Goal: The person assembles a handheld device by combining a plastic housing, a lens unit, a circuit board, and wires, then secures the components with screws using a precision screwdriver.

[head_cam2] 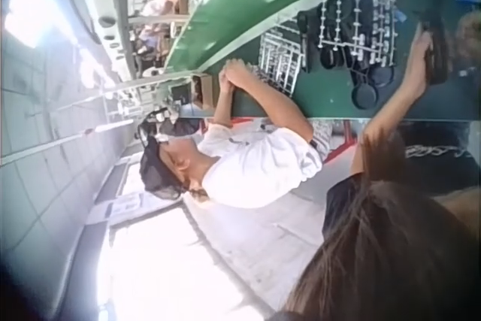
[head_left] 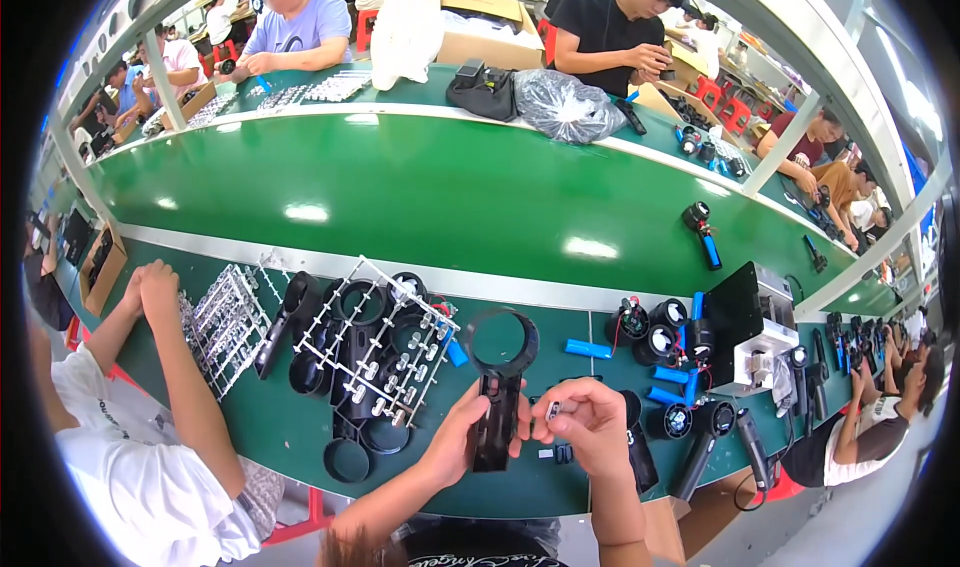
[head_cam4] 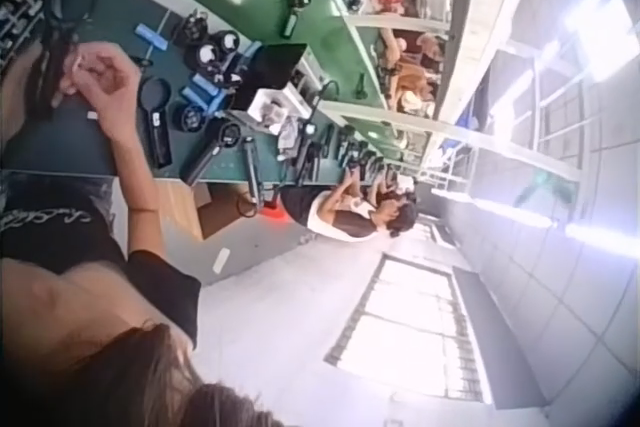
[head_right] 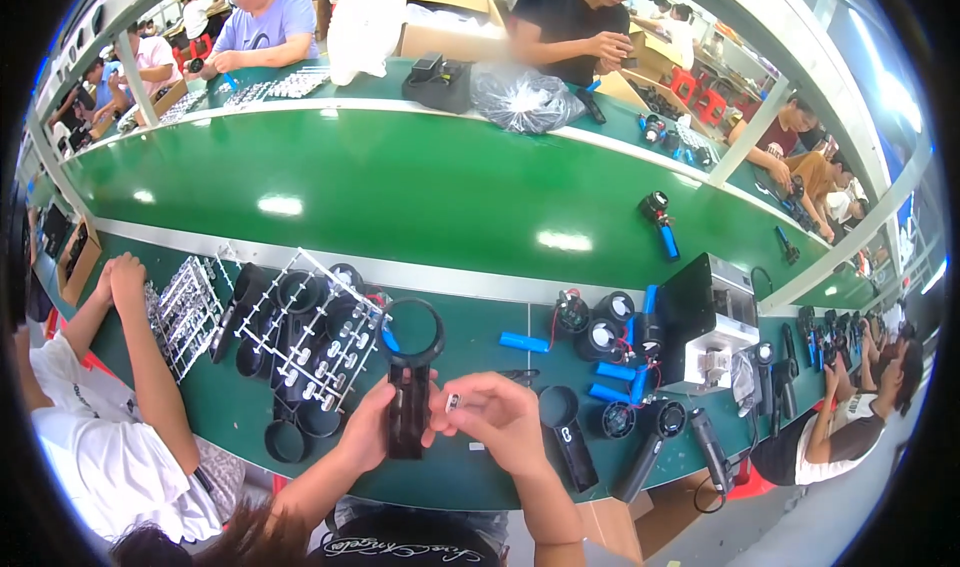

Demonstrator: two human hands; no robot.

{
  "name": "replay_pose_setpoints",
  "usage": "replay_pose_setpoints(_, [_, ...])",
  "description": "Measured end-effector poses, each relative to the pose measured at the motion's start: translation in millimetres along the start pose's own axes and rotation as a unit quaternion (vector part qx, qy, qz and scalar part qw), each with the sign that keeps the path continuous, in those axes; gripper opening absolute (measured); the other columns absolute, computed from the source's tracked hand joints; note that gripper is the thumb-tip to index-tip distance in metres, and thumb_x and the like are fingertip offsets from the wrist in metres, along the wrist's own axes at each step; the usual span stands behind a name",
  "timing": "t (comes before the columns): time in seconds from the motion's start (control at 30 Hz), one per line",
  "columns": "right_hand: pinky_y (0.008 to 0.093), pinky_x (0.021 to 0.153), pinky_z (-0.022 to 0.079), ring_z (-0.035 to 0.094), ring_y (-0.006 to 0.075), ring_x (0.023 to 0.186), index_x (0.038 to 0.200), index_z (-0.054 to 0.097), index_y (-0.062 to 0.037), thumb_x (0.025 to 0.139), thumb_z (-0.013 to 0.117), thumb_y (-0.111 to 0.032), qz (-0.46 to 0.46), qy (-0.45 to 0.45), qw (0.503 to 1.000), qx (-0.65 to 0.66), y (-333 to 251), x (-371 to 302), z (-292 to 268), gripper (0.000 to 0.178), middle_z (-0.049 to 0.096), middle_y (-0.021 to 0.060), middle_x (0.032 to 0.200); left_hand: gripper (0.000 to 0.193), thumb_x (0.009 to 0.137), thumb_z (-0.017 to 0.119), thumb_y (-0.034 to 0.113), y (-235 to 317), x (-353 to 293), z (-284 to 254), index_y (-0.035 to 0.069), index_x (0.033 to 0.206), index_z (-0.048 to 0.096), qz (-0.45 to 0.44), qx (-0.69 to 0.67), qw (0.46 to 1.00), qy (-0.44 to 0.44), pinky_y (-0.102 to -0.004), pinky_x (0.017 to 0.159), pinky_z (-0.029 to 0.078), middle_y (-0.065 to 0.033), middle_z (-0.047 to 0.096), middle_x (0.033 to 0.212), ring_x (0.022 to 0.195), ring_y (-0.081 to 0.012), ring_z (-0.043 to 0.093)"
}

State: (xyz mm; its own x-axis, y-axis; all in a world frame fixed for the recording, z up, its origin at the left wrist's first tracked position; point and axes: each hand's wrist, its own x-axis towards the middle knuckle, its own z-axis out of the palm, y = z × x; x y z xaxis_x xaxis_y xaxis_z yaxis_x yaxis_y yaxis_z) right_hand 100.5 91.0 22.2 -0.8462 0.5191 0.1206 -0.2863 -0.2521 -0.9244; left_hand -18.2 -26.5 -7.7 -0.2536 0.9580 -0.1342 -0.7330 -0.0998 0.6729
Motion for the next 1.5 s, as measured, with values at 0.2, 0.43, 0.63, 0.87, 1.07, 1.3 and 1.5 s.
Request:
replay_pose_setpoints(0.2, [0.0287,0.056,0.054,0.064,0.0234,0.065,0.104,0.052,0.0051,0.080,0.054,0.005,-0.122,0.034,0.986,-0.108,3.4,-2.2,5.7,0.024,0.062,0.0179,0.080,0.053,0.090,0.037,0.044,-0.5,-2.0,5.0,0.003,0.124,0.035,-0.025,0.019,1.000,-0.002,-0.0285,0.067,0.048,-0.0086,0.053,0.099,0.078,-0.0181,0.057])
replay_pose_setpoints(0.43, [0.0269,0.058,0.053,0.063,0.0206,0.064,0.091,0.062,0.0051,0.074,0.059,0.005,-0.070,0.005,0.985,-0.156,-6.9,-6.8,10.9,0.018,0.062,0.0171,0.082,0.051,0.091,0.036,0.041,-10.3,-1.5,1.4,0.003,0.124,0.033,0.061,0.127,0.990,0.029,-0.0289,0.077,0.045,-0.0093,0.053,0.103,0.087,-0.0169,0.055])
replay_pose_setpoints(0.63, [0.0238,0.055,0.049,0.060,0.0186,0.062,0.081,0.066,-0.0009,0.062,0.071,0.001,-0.290,0.079,0.861,-0.409,-4.1,-5.1,13.8,0.020,0.063,0.0124,0.077,0.060,0.089,0.040,0.042,-5.6,-5.4,7.0,0.001,0.131,0.028,0.038,0.087,0.995,-0.005,-0.0295,0.075,0.045,-0.0076,0.050,0.104,0.086,-0.0160,0.054])
replay_pose_setpoints(0.87, [0.0230,0.052,0.042,0.055,0.0159,0.063,0.077,0.066,-0.0105,0.056,0.076,-0.006,-0.416,0.047,0.670,-0.614,6.4,-4.5,16.3,0.024,0.064,0.0018,0.082,0.048,0.090,0.034,0.023,-10.3,-11.3,8.0,-0.003,0.129,0.025,0.072,0.189,0.979,0.016,-0.0283,0.097,0.028,-0.0113,0.042,0.121,0.112,-0.0162,0.039])
replay_pose_setpoints(1.07, [0.0270,0.058,0.037,0.050,0.0138,0.071,0.079,0.065,-0.0124,0.060,0.073,-0.010,-0.414,0.039,0.609,-0.675,4.7,-6.7,17.7,0.021,0.063,-0.0023,0.088,0.050,0.090,0.034,0.025,-10.5,-12.7,9.0,-0.003,0.130,0.024,0.049,0.178,0.983,0.003,-0.0284,0.098,0.027,-0.0114,0.041,0.123,0.114,-0.0159,0.037])
replay_pose_setpoints(1.3, [0.0267,0.061,0.037,0.050,0.0137,0.073,0.082,0.066,-0.0128,0.057,0.070,-0.010,-0.399,0.041,0.616,-0.679,7.4,-2.3,15.6,0.025,0.063,-0.0022,0.089,0.056,0.090,0.036,0.029,-14.6,-10.0,3.2,-0.001,0.134,0.021,0.050,0.206,0.977,-0.005,-0.0292,0.102,0.024,-0.0094,0.034,0.132,0.122,-0.0166,0.033])
replay_pose_setpoints(1.5, [0.0264,0.061,0.037,0.050,0.0133,0.072,0.083,0.067,-0.0117,0.058,0.068,-0.010,-0.398,0.014,0.598,-0.695,6.1,-2.1,14.2,0.025,0.063,-0.0020,0.091,0.049,0.090,0.033,0.024,-16.7,-7.6,4.2,-0.004,0.130,0.025,0.080,0.210,0.974,0.016,-0.0288,0.095,0.030,-0.0130,0.044,0.120,0.110,-0.0172,0.041])
